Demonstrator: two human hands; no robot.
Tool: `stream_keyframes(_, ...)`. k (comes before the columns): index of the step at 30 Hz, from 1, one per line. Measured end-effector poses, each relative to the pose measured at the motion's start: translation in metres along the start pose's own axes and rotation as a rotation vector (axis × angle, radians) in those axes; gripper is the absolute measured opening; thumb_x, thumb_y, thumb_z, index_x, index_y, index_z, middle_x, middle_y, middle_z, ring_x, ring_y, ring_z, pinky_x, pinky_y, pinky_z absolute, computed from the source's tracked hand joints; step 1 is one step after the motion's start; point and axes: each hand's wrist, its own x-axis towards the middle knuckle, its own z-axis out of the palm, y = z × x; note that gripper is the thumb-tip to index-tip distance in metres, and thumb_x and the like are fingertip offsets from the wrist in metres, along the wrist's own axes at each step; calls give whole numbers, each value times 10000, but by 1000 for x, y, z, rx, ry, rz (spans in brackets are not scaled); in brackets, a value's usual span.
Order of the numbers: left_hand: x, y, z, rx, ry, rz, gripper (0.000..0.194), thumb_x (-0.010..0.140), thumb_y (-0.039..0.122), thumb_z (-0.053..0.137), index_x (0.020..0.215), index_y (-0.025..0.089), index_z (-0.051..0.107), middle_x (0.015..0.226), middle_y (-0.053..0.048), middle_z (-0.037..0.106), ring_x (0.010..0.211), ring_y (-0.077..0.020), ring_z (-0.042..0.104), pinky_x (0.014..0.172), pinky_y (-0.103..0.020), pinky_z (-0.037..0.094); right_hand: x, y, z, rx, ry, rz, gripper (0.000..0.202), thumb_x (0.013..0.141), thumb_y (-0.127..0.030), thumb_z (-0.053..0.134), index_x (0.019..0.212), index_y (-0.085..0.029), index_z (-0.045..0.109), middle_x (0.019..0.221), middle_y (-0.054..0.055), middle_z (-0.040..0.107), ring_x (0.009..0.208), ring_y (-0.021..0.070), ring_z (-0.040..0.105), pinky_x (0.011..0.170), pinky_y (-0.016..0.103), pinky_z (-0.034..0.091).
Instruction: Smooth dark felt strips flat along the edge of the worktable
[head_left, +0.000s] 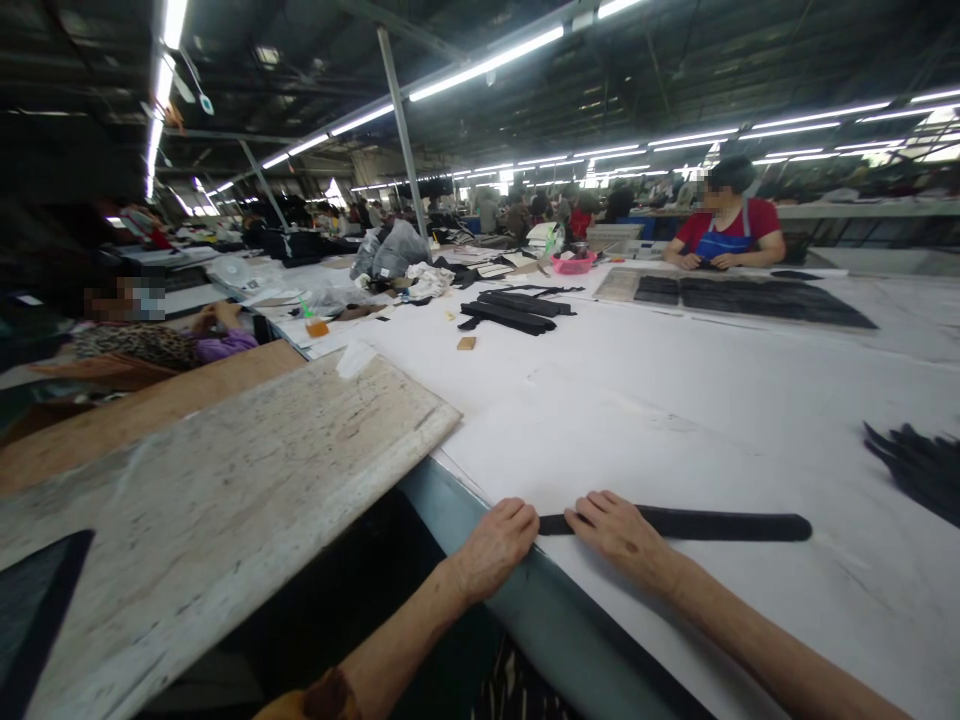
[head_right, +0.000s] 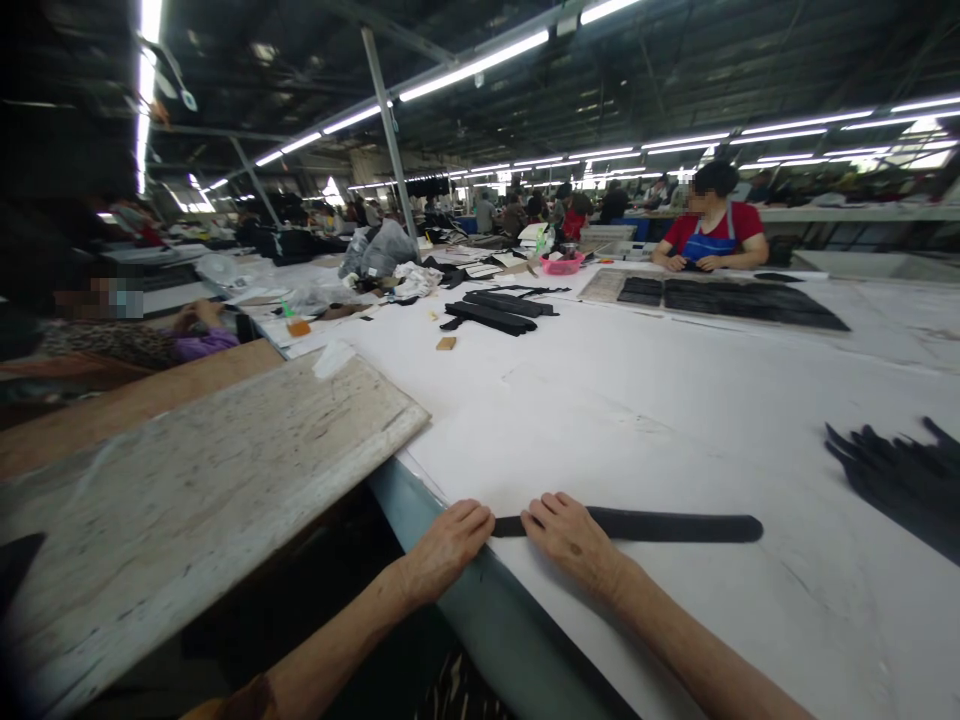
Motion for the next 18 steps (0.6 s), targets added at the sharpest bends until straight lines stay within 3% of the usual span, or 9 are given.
stream_keyframes(6,-16,-6,1,-92,24,-79,290,831,41,425,1103,105,506,970,-93,574,905,-219,509,854,-352,471,0,1,-2,-16,-19,-12,241,778,-9,504,987,-107,574,812,48,526,728,187,470,656,322,355)
stream_keyframes(9,-26,-4,4,-187,97,-197,381,756,-31,387,1064,129,544,1034,-94,585,965,-214,518,890,-361,467,-5,3,-2,-16,-30,-6,263,775,-6,495,1006,-107,571,825,52,533,739,190,477,665,327,363)
stream_keyframes(12,-34,2,5,-386,291,-413,403,736,-47,313,947,151,594,1067,-92,594,1004,-202,530,900,-364,458,-8,3,-4,-6,-27,-4,289,774,8,474,1018,-118,566,828,50,539,735,186,479,666,326,365)
stream_keyframes(15,-35,9,1,-678,488,-712,288,836,93,329,894,158,604,955,-69,618,894,-190,566,820,-334,464,-1,-3,-6,-4,-21,-21,303,773,20,467,1022,-123,564,840,50,543,741,184,479,673,324,363)
stream_keyframes(18,-29,12,-1,-915,453,-982,313,873,359,391,743,159,593,681,-13,570,661,-169,535,622,-282,427,13,-13,-6,6,-31,-41,272,775,7,500,1006,-123,563,846,46,540,750,186,479,683,326,363)
